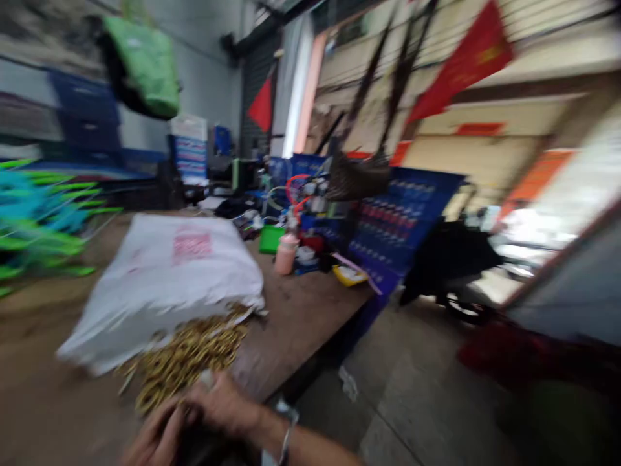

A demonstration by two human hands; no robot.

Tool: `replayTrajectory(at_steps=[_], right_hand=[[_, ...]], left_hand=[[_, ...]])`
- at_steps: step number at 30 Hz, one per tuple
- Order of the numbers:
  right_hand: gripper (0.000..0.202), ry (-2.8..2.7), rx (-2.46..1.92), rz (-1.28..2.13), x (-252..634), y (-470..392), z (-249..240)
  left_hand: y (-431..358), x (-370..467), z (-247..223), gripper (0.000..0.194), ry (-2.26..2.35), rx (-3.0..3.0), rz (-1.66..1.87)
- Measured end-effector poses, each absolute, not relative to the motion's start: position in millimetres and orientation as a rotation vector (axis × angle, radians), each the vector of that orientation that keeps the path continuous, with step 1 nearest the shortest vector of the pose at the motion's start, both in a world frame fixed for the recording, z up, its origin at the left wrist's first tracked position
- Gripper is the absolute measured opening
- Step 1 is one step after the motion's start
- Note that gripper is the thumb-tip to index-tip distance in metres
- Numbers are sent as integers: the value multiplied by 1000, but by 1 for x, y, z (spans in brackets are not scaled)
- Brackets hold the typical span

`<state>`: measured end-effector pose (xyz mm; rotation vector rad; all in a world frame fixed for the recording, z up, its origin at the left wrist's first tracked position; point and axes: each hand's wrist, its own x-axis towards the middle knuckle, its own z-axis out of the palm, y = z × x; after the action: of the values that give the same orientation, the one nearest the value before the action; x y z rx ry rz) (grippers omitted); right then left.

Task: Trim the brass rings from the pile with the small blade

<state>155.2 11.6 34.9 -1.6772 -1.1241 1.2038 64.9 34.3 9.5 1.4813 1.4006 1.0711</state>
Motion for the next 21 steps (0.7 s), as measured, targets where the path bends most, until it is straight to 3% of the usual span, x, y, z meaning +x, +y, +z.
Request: replayTrajectory(at_steps=[11,21], right_hand=[[29,-1192,-1552,1181,162,20,9],[23,-1441,-1554,1040,165,21,16]], left_hand=[[15,37,16,20,1142,1288,1021],[12,33,24,31,1077,996,812]])
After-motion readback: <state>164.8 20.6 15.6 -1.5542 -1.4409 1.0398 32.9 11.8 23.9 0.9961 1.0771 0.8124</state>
